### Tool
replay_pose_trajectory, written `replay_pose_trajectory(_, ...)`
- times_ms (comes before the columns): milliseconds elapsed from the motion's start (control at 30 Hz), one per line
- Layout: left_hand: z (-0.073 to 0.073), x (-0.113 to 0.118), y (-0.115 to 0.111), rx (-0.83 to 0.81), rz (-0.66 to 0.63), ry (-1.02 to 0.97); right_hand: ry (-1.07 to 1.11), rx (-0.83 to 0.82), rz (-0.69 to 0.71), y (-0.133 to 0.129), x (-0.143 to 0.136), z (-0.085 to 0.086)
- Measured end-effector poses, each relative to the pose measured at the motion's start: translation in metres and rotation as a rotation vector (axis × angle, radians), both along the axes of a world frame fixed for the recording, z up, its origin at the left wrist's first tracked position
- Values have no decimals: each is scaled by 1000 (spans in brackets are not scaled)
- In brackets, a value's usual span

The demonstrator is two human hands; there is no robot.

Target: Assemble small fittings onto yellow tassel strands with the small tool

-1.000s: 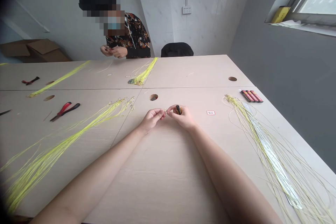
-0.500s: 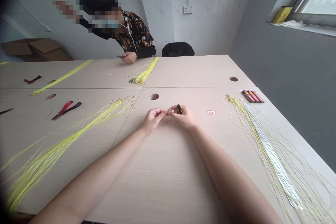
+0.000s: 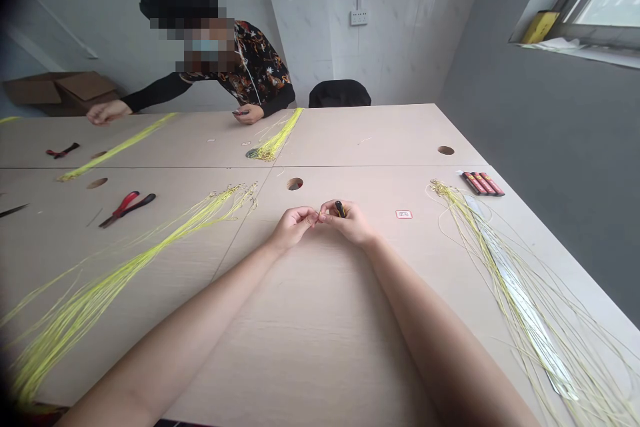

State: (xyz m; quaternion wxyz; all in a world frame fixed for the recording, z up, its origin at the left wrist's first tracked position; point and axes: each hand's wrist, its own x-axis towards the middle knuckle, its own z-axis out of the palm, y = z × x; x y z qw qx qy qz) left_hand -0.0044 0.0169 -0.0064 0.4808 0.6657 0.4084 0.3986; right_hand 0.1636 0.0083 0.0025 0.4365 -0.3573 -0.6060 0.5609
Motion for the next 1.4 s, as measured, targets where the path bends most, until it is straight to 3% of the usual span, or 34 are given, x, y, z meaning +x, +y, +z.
replay_pose_trajectory(167, 1, -1, 0, -14, -30, -2, -11, -1, 35, -3, 1, 6)
replay_pose_trajectory(533, 4, 0, -3, -25, -46, -99, 3, -29, 45, 1, 5, -1)
replay_pose_trajectory(800, 3, -2, -2, -25, 34, -99, -29, -19, -6, 2, 4, -4)
replay_pose_trajectory(1000, 1, -3, 0, -71, 127, -80, -66, 87, -189, -2, -1, -3)
replay_pose_trajectory(1400, 3, -3, 0, -92, 128, -33, -324, 243, -141, -2, -5, -6)
